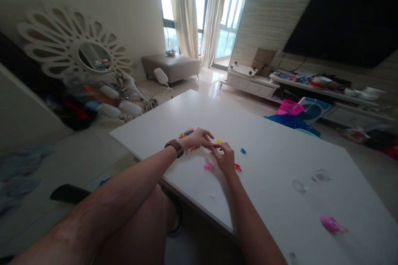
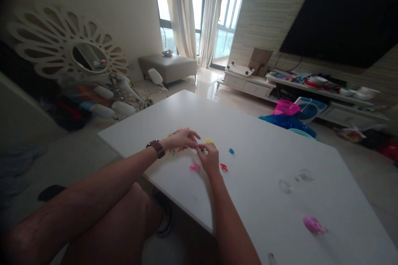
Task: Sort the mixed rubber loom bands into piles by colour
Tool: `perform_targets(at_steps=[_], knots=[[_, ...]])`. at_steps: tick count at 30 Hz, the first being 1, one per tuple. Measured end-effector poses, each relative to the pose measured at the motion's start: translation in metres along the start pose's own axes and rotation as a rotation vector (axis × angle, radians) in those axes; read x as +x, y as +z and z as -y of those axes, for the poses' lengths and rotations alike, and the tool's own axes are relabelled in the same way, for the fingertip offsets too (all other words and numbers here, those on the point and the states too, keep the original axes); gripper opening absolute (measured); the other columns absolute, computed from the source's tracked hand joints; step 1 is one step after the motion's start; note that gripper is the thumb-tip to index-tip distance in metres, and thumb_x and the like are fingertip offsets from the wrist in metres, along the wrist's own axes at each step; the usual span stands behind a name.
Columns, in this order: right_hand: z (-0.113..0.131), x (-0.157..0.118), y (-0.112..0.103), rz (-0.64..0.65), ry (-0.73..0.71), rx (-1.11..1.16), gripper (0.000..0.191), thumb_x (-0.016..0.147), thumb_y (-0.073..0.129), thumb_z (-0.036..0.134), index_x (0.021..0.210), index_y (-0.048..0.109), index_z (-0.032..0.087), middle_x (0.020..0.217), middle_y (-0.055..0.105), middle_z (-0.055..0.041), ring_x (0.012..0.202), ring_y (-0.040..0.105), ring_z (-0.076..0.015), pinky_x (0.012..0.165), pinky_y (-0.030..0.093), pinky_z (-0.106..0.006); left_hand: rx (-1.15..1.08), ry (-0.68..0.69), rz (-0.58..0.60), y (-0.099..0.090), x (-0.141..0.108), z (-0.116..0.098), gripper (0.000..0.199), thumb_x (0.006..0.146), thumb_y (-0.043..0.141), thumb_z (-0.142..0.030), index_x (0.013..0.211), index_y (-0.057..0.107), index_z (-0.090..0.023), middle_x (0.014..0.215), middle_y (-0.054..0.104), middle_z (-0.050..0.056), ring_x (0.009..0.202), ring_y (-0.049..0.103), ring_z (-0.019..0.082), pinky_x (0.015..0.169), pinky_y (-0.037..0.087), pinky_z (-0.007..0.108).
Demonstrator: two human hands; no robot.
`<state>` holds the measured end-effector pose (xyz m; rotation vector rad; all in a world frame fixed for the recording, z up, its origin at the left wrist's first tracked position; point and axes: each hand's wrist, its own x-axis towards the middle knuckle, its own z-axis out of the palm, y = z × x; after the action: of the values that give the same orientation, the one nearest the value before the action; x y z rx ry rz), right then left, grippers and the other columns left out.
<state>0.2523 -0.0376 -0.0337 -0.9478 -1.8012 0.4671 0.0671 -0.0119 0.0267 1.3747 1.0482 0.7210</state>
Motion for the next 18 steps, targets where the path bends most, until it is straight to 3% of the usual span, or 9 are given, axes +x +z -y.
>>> perform_targets(at_steps=[5,9,12,14,18], knots=[[0.004,0.002,-0.001,-0.011,0.013,-0.012,0.008,0.087,0.067,0.027,0.084,0.073,0.023,0.082,0.071,-0.0037,0.08,0.06,-0.0202,0.072,0.048,-0.033,-0.001,0.011,0.009,0.001,0.005,0.005,0.037,0.069,0.084,-0.027,0.097,0.068,-0.009,0.077,0.074,0.008,0.07,0.071,0.016,0.072,0.056,0.027],[-0.005,0.008,-0.027,-0.072,0.044,-0.012,0.016,0.088,0.064,0.034,0.085,0.073,0.022,0.082,0.071,-0.0037,0.08,0.061,-0.0193,0.071,0.048,-0.032,0.037,0.006,-0.049,0.002,0.007,0.004,0.036,0.073,0.081,-0.031,0.099,0.068,-0.009,0.077,0.073,0.008,0.07,0.071,0.016,0.07,0.056,0.027],[-0.034,0.007,-0.063,-0.288,0.208,-0.13,0.026,0.086,0.064,0.043,0.086,0.073,0.019,0.084,0.071,-0.0054,0.076,0.061,-0.0193,0.071,0.048,-0.033,0.06,-0.006,-0.116,0.0,0.005,0.0,0.03,0.076,0.078,-0.028,0.097,0.068,-0.01,0.076,0.073,0.008,0.069,0.071,0.016,0.068,0.055,0.027],[-0.059,0.003,-0.083,-0.365,0.334,-0.192,0.031,0.083,0.063,0.046,0.084,0.073,0.018,0.082,0.07,-0.0063,0.075,0.06,-0.0205,0.07,0.048,-0.035,0.077,0.008,-0.177,-0.005,0.004,-0.002,0.024,0.076,0.076,-0.024,0.094,0.068,-0.01,0.075,0.072,0.007,0.068,0.07,0.015,0.067,0.055,0.026],[-0.097,-0.009,-0.097,-0.451,0.43,-0.292,0.034,0.08,0.062,0.049,0.078,0.073,0.017,0.08,0.069,-0.0073,0.073,0.059,-0.0218,0.074,0.048,-0.04,0.034,0.043,-0.371,-0.027,0.002,0.004,0.021,0.073,0.073,-0.017,0.091,0.067,-0.011,0.072,0.07,0.004,0.064,0.066,0.013,0.065,0.054,0.025]])
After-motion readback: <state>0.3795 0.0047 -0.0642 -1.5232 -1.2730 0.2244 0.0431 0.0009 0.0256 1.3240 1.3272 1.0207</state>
